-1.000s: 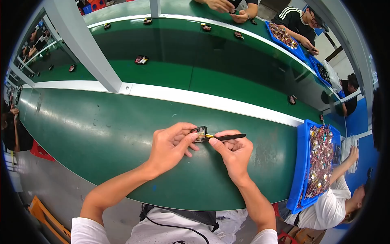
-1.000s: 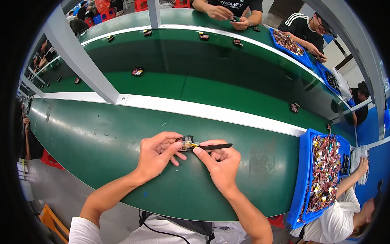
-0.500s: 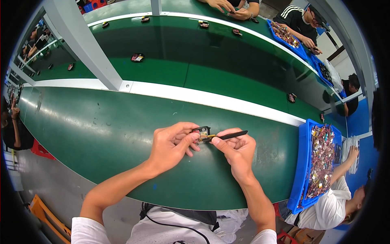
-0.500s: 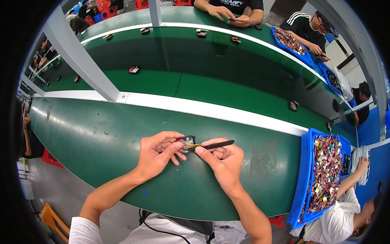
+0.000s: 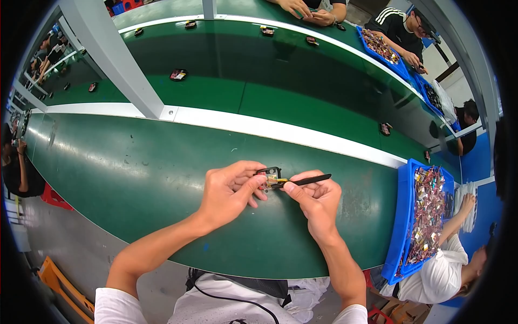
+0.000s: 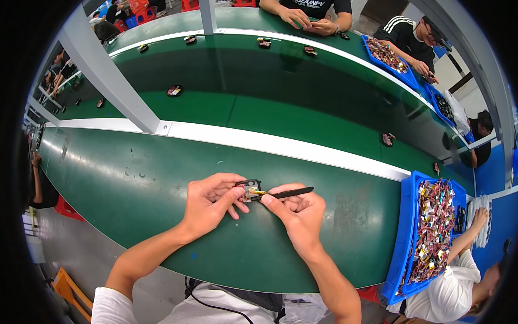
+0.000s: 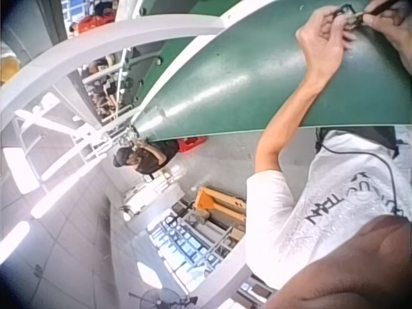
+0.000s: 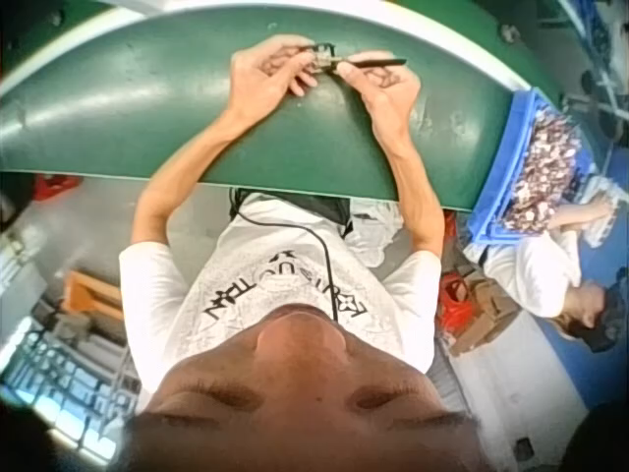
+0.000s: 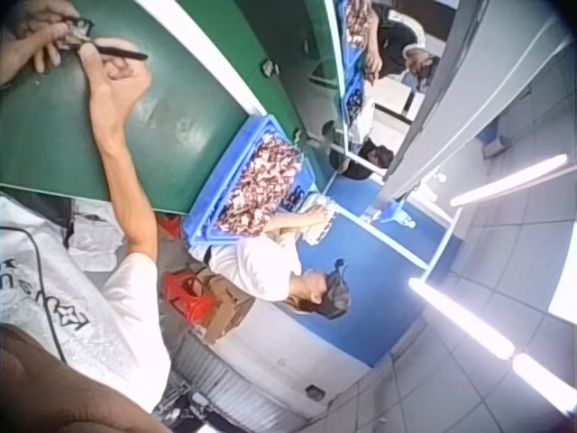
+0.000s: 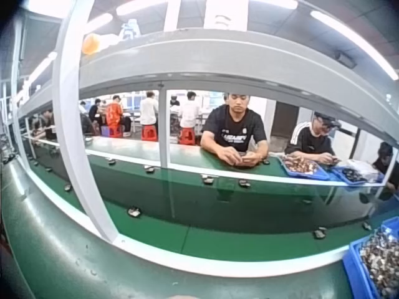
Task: Assembling small electronic components on an assembly line using tweezers.
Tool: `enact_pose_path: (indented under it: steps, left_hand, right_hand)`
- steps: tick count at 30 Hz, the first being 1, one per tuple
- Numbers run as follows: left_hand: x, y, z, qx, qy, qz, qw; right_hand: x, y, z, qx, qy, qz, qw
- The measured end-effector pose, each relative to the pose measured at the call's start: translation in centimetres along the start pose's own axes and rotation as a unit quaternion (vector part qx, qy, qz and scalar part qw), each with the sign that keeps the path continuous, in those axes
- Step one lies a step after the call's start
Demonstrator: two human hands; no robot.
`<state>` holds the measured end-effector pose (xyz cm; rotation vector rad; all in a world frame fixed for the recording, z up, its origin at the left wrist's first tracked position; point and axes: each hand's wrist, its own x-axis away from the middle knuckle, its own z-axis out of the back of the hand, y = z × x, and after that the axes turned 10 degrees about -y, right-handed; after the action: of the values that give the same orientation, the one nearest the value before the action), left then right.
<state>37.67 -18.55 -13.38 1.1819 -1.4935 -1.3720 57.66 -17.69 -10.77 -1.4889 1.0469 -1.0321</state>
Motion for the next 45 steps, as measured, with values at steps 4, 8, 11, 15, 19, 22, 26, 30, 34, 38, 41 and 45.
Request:
enact_pose_path:
  steps: [4, 8, 11, 15, 19, 22, 26, 30, 34, 38, 41, 45]
  left_hand:
    - [-0.1, 0.2, 0.0, 0.013, -0.001, 0.017, 1.000]
    - [-0.1, 0.2, 0.0, 0.015, -0.002, 0.025, 1.000]
    - [0.0, 0.2, 0.0, 0.017, 0.010, 0.030, 0.999]
    - [-0.1, 0.5, 0.0, 0.037, 0.010, 0.042, 0.998]
    - [-0.4, 0.5, 0.5, 0.082, -0.023, 0.073, 0.994]
    - [-0.5, 0.3, 0.6, 0.099, -0.045, 0.079, 0.991]
    - [-0.4, 0.2, 0.8, 0.111, -0.057, 0.077, 0.989]
    - [-0.5, 0.0, 0.9, 0.120, -0.061, 0.072, 0.988]
    - [-0.5, -0.1, 1.0, 0.123, -0.064, 0.066, 0.988]
    - [-0.5, -0.1, 1.2, 0.121, -0.068, 0.062, 0.988]
    - [-0.5, 0.1, 1.1, 0.120, -0.067, 0.065, 0.988]
    - [-0.5, 0.0, 1.1, 0.124, -0.067, 0.061, 0.988]
  right_hand:
    - [-0.1, 0.0, 0.2, -0.002, -0.012, -0.011, 1.000]
    - [-0.1, 0.0, 0.4, 0.000, -0.021, -0.018, 1.000]
    - [-0.3, -0.2, 0.3, 0.005, -0.030, -0.029, 0.999]
    - [-0.2, -0.2, 0.3, 0.002, -0.031, -0.031, 0.999]
    - [0.0, 0.3, 0.2, -0.003, -0.017, -0.003, 1.000]
    - [0.1, 1.4, 0.4, 0.013, -0.014, 0.053, 0.998]
    - [0.2, 1.7, 0.3, 0.084, 0.001, 0.132, 0.988]
    - [0.2, 1.7, 0.1, 0.118, 0.007, 0.165, 0.979]
    - [0.1, 1.7, 0.1, 0.171, 0.004, 0.203, 0.964]
    - [0.2, 1.9, 0.1, 0.205, 0.000, 0.224, 0.953]
    - [0.2, 2.1, 0.1, 0.196, 0.003, 0.223, 0.955]
    - [0.2, 2.1, 0.1, 0.203, 0.004, 0.220, 0.954]
